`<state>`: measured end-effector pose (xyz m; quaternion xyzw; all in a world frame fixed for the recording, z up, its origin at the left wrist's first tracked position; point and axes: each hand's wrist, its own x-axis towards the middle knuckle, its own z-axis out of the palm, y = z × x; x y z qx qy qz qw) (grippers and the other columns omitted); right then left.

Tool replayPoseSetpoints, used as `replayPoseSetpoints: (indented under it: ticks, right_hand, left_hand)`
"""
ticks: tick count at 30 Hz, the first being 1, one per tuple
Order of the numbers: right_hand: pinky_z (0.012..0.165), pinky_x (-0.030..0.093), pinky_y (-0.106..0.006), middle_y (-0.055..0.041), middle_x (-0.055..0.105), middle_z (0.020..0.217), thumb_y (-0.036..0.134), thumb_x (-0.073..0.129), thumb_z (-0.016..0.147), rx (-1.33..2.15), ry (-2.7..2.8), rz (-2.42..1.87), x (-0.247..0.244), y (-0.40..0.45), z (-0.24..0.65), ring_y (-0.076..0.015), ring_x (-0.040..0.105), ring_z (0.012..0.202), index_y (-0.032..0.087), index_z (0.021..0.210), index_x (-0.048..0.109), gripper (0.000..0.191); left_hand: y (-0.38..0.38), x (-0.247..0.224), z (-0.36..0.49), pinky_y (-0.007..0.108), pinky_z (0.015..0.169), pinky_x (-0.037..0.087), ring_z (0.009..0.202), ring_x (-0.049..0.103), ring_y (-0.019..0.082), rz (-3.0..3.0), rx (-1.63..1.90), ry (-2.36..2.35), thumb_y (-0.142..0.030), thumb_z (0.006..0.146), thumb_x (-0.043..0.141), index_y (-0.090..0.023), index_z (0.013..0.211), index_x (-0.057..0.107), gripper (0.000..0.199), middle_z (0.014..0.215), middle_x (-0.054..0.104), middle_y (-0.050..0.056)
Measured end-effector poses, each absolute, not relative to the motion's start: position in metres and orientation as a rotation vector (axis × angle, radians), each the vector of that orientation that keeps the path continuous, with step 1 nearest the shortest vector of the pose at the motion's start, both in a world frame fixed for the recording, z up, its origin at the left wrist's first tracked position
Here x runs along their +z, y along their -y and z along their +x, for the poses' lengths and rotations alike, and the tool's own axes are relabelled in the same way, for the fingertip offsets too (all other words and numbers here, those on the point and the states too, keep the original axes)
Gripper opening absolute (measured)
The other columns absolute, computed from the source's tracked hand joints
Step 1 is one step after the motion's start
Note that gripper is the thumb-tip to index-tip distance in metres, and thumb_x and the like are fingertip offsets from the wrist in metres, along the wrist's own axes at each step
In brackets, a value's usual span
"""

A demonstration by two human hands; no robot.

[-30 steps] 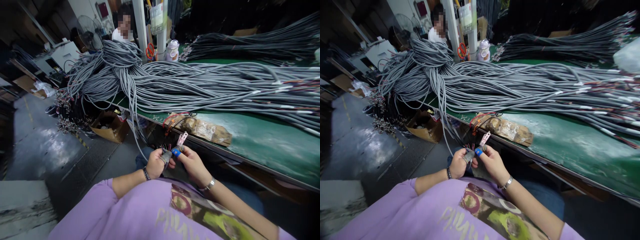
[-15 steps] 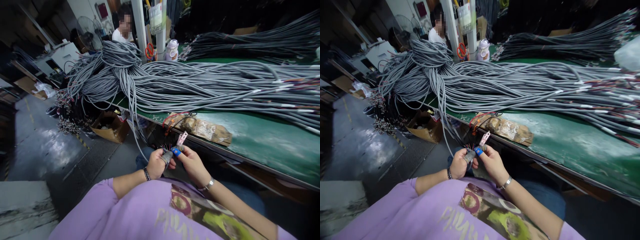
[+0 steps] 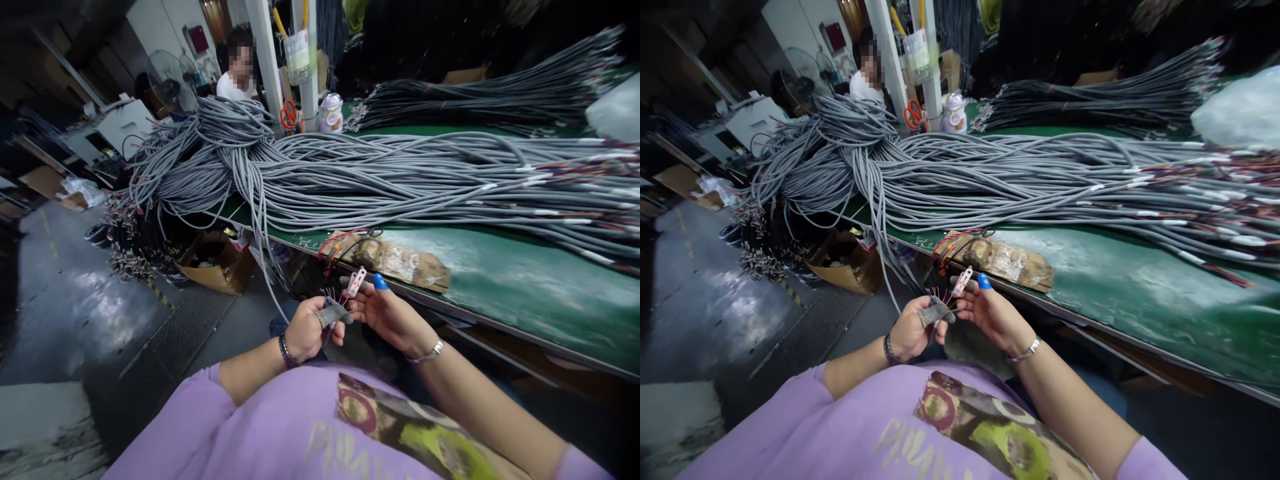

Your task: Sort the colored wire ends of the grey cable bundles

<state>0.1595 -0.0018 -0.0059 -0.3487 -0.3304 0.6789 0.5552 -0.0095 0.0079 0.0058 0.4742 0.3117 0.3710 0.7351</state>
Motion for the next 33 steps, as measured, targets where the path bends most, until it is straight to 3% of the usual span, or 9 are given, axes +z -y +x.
replayPoseSetpoints:
  ticks: [3, 5, 9, 13, 18, 25, 33]
  right_hand:
    - [0.062, 0.048, -0.029, -0.0045, 0.065, 0.078, 0.062, 0.072, 0.067, 1.585, 0.874, -0.830, 0.003, -0.001, 0.154, -0.0151, 0.056, 0.064, 0.019, 0.081, 0.063, 0.046]
    - [0.058, 0.043, -0.027, -0.0014, 0.059, 0.066, 0.060, 0.074, 0.066, 1.393, 0.911, -0.922, 0.002, -0.002, 0.148, -0.0128, 0.050, 0.057, 0.018, 0.071, 0.060, 0.045]
    - [0.055, 0.039, -0.027, -0.0018, 0.059, 0.063, 0.073, 0.064, 0.067, 1.075, 0.888, -1.065, -0.007, -0.007, 0.143, -0.0131, 0.047, 0.056, 0.018, 0.068, 0.062, 0.054]
    - [0.054, 0.042, -0.028, -0.0025, 0.060, 0.065, 0.072, 0.064, 0.067, 1.285, 0.778, -0.930, -0.012, -0.014, 0.144, -0.0143, 0.050, 0.055, 0.019, 0.073, 0.062, 0.054]
    - [0.049, 0.038, -0.023, 0.0029, 0.052, 0.055, 0.061, 0.076, 0.064, 1.088, 0.672, -0.902, -0.014, -0.013, 0.143, -0.0100, 0.042, 0.049, 0.020, 0.063, 0.058, 0.045]
    - [0.058, 0.050, -0.029, -0.0040, 0.068, 0.068, 0.069, 0.073, 0.059, 1.516, 0.557, -0.731, -0.012, -0.014, 0.140, -0.0163, 0.059, 0.060, 0.019, 0.073, 0.070, 0.052]
    - [0.057, 0.051, -0.027, -0.0029, 0.071, 0.067, 0.052, 0.076, 0.070, 1.574, 0.422, -0.621, -0.011, -0.019, 0.140, -0.0135, 0.060, 0.054, 0.017, 0.073, 0.070, 0.036]
  left_hand:
    - [-0.010, 0.011, -0.004, 0.021, 0.036, 0.037, 0.034, 0.046, 0.009, 1.028, 0.783, -0.659, -0.050, 0.056, 0.079, -0.013, 0.069, 0.058, 0.045, 0.046, 0.056, 0.000]
    - [-0.012, 0.011, -0.001, 0.021, 0.036, 0.037, 0.034, 0.046, 0.009, 1.029, 0.769, -0.647, -0.050, 0.057, 0.078, -0.012, 0.070, 0.059, 0.044, 0.047, 0.056, 0.000]
    - [-0.014, 0.009, 0.001, 0.021, 0.037, 0.036, 0.036, 0.046, 0.008, 1.025, 0.750, -0.637, -0.049, 0.058, 0.079, -0.013, 0.071, 0.058, 0.044, 0.049, 0.057, 0.000]
    - [-0.014, 0.008, 0.001, 0.021, 0.037, 0.036, 0.035, 0.046, 0.008, 1.009, 0.730, -0.659, -0.050, 0.054, 0.080, -0.013, 0.070, 0.057, 0.046, 0.046, 0.055, -0.002]
    - [-0.014, 0.009, 0.001, 0.021, 0.036, 0.036, 0.034, 0.046, 0.009, 1.018, 0.730, -0.676, -0.053, 0.053, 0.080, -0.012, 0.069, 0.057, 0.050, 0.045, 0.054, -0.001]
    - [-0.016, 0.006, 0.002, 0.021, 0.036, 0.037, 0.034, 0.046, 0.008, 1.002, 0.716, -0.652, -0.049, 0.054, 0.080, -0.012, 0.069, 0.057, 0.046, 0.046, 0.055, -0.001]
    - [-0.017, -0.001, 0.004, 0.021, 0.037, 0.037, 0.036, 0.045, 0.008, 0.999, 0.716, -0.663, -0.048, 0.056, 0.080, -0.011, 0.069, 0.058, 0.044, 0.046, 0.055, -0.001]
